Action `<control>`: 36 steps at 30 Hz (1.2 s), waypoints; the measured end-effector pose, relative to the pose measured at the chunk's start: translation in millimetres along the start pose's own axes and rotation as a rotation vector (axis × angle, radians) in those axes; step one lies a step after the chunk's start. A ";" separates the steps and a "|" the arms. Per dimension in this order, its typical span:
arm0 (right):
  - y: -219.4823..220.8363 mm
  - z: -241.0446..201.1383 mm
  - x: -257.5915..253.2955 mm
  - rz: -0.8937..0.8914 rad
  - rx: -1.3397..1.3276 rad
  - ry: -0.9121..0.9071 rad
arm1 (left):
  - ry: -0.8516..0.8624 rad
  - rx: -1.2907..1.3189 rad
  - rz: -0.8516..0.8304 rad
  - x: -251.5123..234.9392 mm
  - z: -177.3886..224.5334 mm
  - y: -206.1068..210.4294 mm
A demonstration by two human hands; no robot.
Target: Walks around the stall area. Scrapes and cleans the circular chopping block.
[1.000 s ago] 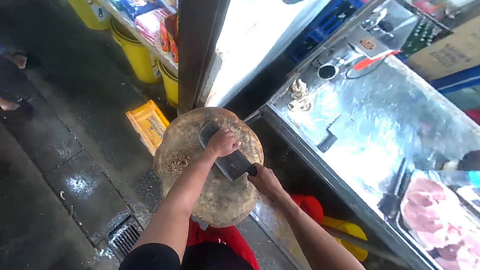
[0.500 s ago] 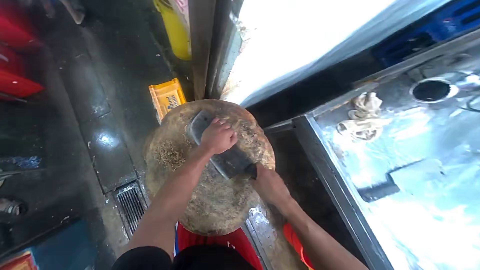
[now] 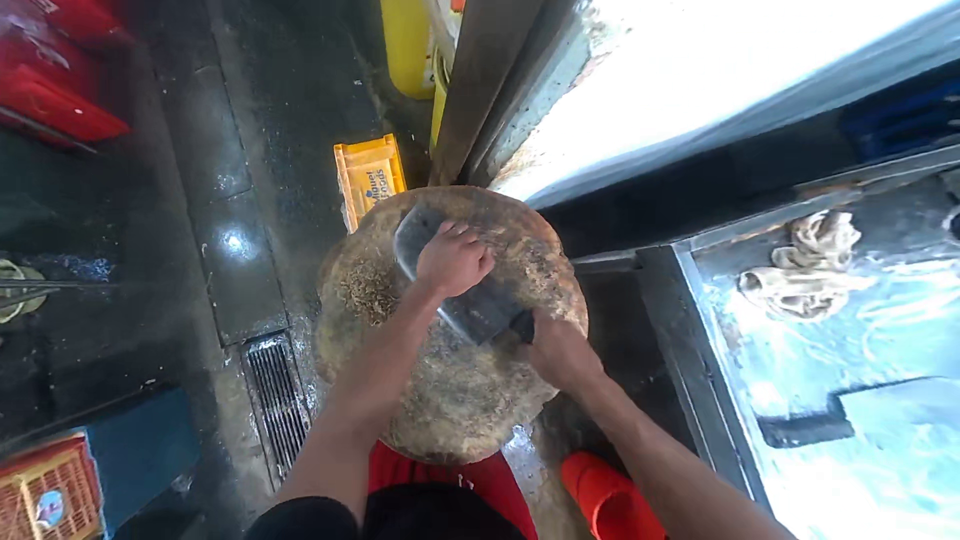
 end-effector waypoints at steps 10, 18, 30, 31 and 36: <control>40.4 11.4 38.4 0.114 -0.154 0.106 | 0.186 0.041 -0.097 -1.1 34.2 14.9; 101.7 -29.2 80.7 0.098 -0.358 0.063 | 0.256 0.081 -0.133 59.0 15.5 2.4; 202.7 -141.2 101.2 0.323 -0.772 0.349 | 0.645 0.350 -0.291 94.9 -6.8 -12.4; 206.3 -151.5 102.8 0.329 -0.771 0.372 | 0.579 0.388 -0.242 101.4 -16.8 -23.2; 211.3 -200.8 101.3 0.343 -0.794 0.434 | -0.088 0.131 -0.163 111.5 -111.7 -86.2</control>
Point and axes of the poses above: each hand's wrist, its own x-axis away from the middle knuckle, its own y-axis out of the palm, z = x × y, the point moved 1 cm from there along -x, towards the middle knuckle, and after that the axes turned 13 degrees about -y, right-handed, at the moved point
